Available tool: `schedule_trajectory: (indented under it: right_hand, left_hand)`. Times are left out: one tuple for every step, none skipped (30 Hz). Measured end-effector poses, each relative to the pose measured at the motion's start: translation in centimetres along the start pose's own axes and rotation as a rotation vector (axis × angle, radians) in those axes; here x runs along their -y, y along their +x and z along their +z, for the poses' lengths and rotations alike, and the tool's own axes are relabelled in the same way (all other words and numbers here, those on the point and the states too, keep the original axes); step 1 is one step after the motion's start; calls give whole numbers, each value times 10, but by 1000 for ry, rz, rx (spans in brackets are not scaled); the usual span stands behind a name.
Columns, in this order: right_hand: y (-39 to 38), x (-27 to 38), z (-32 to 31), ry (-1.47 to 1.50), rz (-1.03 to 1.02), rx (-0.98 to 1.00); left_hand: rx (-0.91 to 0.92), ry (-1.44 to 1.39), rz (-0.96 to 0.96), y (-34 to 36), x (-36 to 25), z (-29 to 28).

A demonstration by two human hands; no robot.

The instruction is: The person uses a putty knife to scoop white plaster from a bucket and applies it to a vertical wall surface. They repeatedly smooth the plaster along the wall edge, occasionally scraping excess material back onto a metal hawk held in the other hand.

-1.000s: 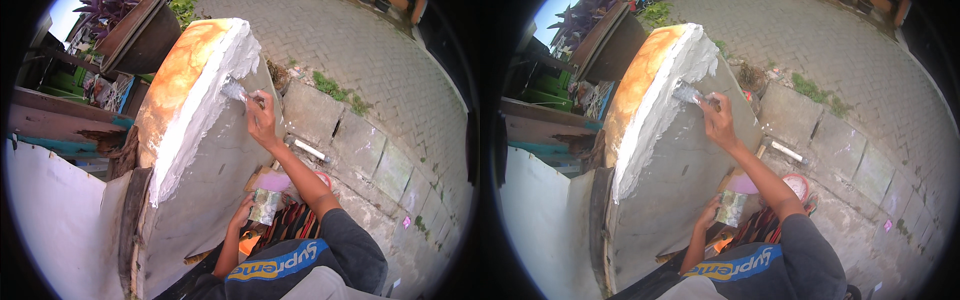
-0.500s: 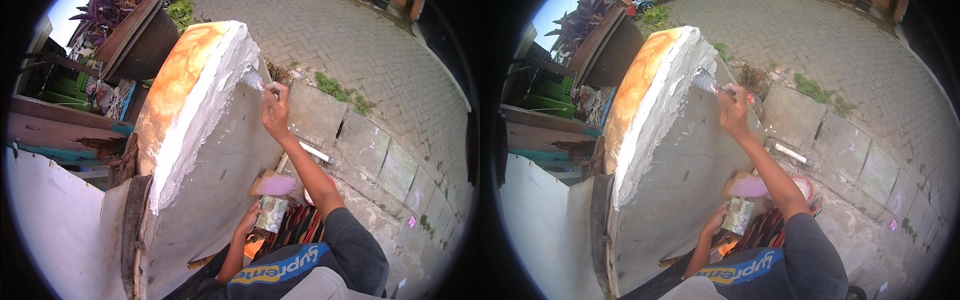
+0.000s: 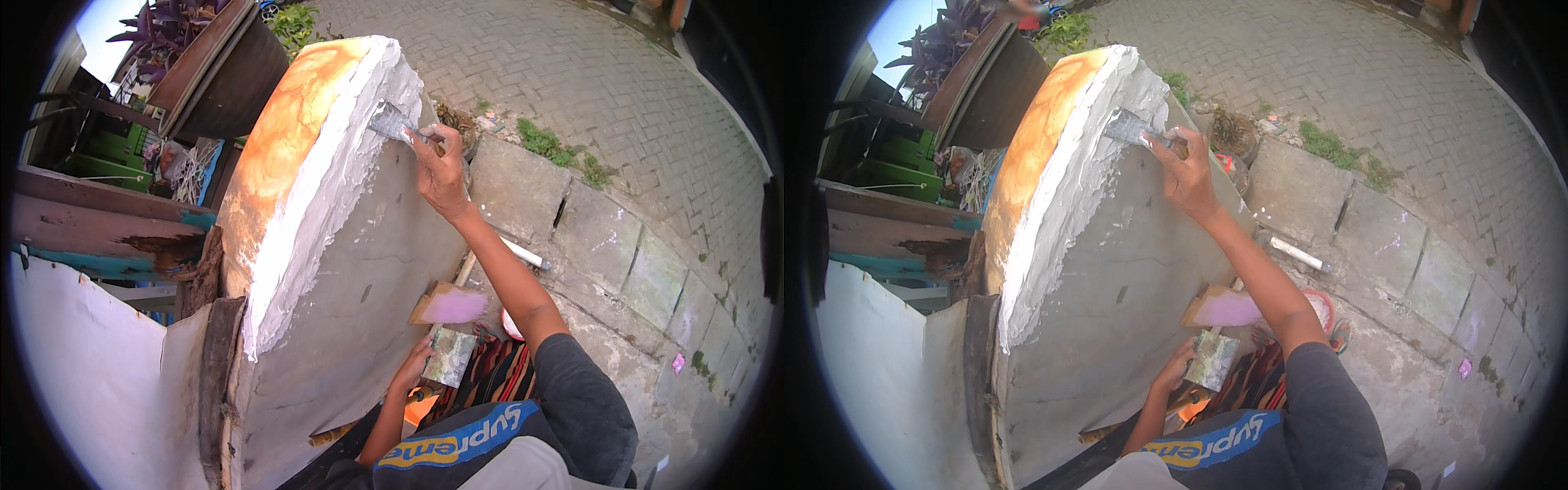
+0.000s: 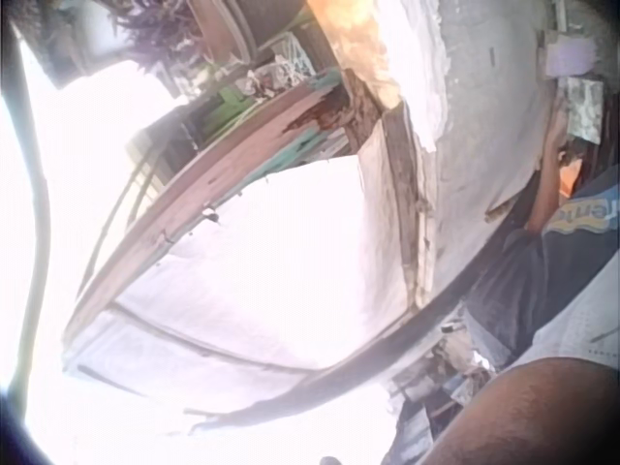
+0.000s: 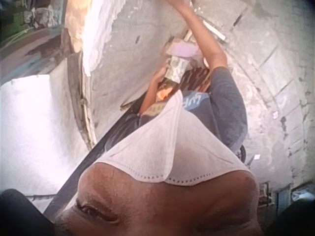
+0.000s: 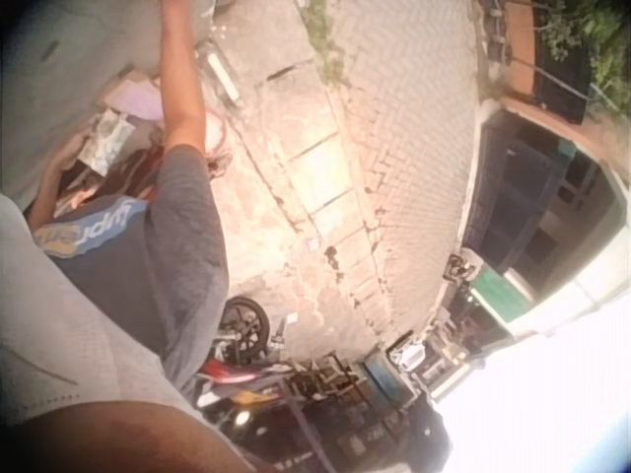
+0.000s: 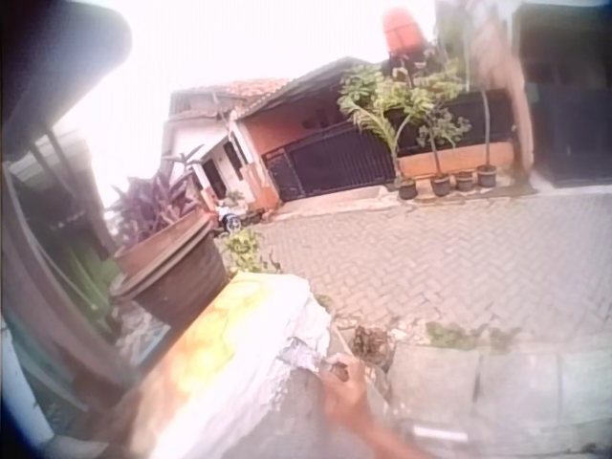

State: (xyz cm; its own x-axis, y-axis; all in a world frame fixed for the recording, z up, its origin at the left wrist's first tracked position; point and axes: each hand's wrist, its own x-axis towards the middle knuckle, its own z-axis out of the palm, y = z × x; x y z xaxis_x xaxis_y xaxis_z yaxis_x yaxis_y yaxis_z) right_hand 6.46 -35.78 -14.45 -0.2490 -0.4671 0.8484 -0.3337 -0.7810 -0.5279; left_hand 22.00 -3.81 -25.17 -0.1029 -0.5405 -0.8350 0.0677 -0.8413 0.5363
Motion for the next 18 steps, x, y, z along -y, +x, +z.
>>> schedule_trajectory:
  right_hand:
    - [2, -4, 0, 6, 42, -17]
    - [3, -8, 0, 14, 83, -33]
    - [2, -10, -1, 22, 125, -49]
    - [0, -12, -3, 42, 181, -58]
    - [0, -8, -5, 46, 150, -41]
    - [-1, 0, -7, 51, 119, -24]
    - [-2, 6, -8, 55, 88, -6]
    - [-5, 10, -9, 46, 44, 31]
    - [-7, 15, -9, 37, 1, 68]
    - [-7, 16, -8, 28, -42, 106]
    - [-6, 17, -8, 26, -35, 109]
    - [-4, 16, -7, 25, -28, 109]
    - [-2, 16, -6, 24, -21, 110]
    - [1, 13, -5, 20, -34, 82]
    - [4, 10, -3, 15, -47, 55]
    - [8, 5, -1, 11, -60, 28]
    - [10, 1, 0, 1, -49, 28]
    - [11, -5, 0, -8, -38, 28]
  left_hand:
    - [-2, -3, -14, -1, -2, 1]
    - [-5, -9, -26, -3, -8, 5]
    - [-7, -14, -39, -5, -11, 7]
    - [-25, 7, -13, -7, -10, 9]
    - [-42, 26, 12, -8, -9, 10]
    - [-59, 46, 36, -8, -8, 11]
    - [-56, 47, 35, -7, -9, 11]
    - [-51, 50, 31, -6, -8, 10]
    - [-46, 53, 27, -4, -7, 9]
    - [-29, 35, 35, 0, -2, 7]
    - [-13, 18, 42, 6, 6, 3]
    - [2, 2, 51, 11, 13, -1]
    - [8, 5, 52, 15, 19, -4]
    - [13, 11, 52, 16, 20, -4]
    - [18, 16, 52, 16, 20, -5]
    - [5, 9, 38, 16, 19, -6]
    - [-7, -2, 24, 7, 8, 1]
    - [-20, -12, 10, 3, 2, 5]
